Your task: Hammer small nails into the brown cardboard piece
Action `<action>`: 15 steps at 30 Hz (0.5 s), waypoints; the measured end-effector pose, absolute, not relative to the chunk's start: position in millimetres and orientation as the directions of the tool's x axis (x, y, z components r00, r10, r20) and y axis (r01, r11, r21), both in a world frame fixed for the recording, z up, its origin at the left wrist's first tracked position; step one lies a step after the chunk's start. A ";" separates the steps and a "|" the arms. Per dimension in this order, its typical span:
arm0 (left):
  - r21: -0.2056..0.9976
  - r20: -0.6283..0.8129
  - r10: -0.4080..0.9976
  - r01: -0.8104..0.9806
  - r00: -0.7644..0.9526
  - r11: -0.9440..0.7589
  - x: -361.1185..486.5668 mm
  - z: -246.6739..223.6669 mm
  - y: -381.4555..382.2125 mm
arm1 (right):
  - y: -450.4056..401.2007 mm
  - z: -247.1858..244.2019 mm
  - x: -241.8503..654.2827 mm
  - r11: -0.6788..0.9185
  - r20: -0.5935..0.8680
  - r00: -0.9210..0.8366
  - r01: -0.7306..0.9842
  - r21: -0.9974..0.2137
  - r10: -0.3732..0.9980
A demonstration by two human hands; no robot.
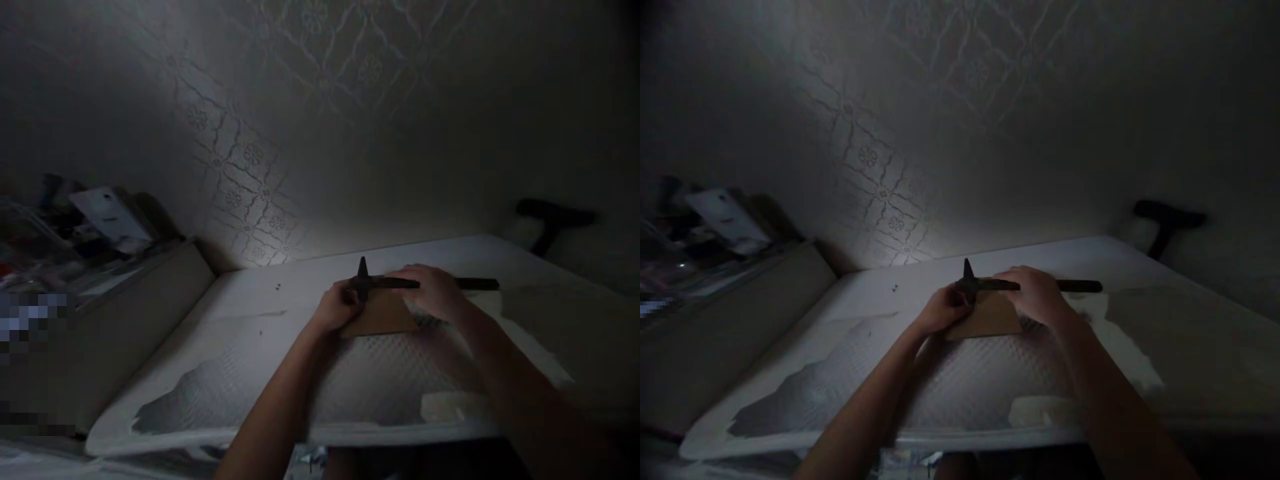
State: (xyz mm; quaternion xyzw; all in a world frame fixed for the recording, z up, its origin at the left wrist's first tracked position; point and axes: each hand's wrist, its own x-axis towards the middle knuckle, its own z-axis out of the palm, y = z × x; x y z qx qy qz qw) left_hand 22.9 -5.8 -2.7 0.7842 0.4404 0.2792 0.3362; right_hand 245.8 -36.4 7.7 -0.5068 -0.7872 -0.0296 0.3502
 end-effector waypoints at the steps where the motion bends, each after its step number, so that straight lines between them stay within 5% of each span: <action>1: 0.772 0.142 0.883 0.509 0.447 -0.381 22.8 -2.7 -5.8 | -36.3 7.5 245.8 0.483 0.589 -0.231 0.817 -0.315 0.774; 15: 0.794 0.130 0.867 0.473 0.482 -0.382 12.4 -0.4 -3.4 | -34.7 7.1 248.6 0.471 0.608 -0.207 0.825 -0.312 0.767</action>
